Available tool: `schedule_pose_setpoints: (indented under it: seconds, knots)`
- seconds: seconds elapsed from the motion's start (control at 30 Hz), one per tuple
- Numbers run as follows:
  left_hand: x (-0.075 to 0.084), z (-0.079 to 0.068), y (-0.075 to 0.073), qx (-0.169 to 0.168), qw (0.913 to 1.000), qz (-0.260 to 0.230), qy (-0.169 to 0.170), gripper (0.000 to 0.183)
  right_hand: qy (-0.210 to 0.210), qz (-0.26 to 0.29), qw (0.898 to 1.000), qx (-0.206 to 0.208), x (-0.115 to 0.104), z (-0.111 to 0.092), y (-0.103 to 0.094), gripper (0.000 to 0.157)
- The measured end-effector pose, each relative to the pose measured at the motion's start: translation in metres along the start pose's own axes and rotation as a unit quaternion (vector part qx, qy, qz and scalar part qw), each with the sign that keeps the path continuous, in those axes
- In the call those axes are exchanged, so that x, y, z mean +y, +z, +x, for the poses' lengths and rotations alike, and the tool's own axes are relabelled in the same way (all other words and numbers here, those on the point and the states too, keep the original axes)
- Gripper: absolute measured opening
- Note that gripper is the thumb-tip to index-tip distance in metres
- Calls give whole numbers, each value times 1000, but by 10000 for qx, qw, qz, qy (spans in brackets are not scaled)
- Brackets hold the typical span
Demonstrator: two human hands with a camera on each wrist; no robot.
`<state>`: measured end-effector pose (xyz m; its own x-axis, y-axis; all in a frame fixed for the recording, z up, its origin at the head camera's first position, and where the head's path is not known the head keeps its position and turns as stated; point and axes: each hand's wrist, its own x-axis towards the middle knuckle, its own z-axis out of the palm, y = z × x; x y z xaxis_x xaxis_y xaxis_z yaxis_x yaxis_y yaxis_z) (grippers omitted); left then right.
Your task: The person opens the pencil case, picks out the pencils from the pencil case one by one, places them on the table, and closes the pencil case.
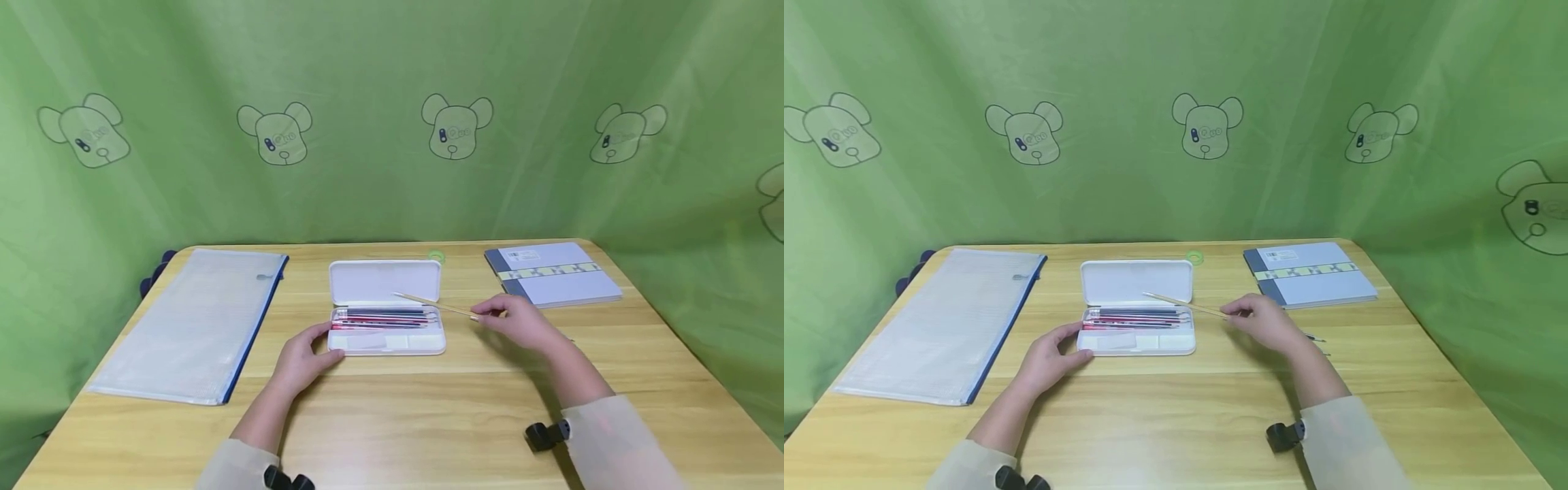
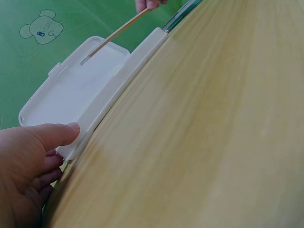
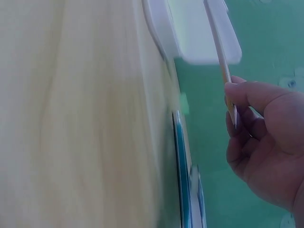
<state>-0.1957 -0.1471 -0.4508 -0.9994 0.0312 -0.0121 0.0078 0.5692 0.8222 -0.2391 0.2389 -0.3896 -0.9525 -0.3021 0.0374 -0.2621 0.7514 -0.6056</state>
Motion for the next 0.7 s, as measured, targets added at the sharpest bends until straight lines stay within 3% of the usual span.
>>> schedule_pose_setpoints:
  seconds: [0.5,0.7]
  knots:
    - [0,-1,-1,-35,10000,-2,-59,60,644,-206,9976,138,49,-54,-27,28]
    - [-1,0,0,-65,10000,-30,-32,60,691,-511,9962,155,65,-70,-33,27]
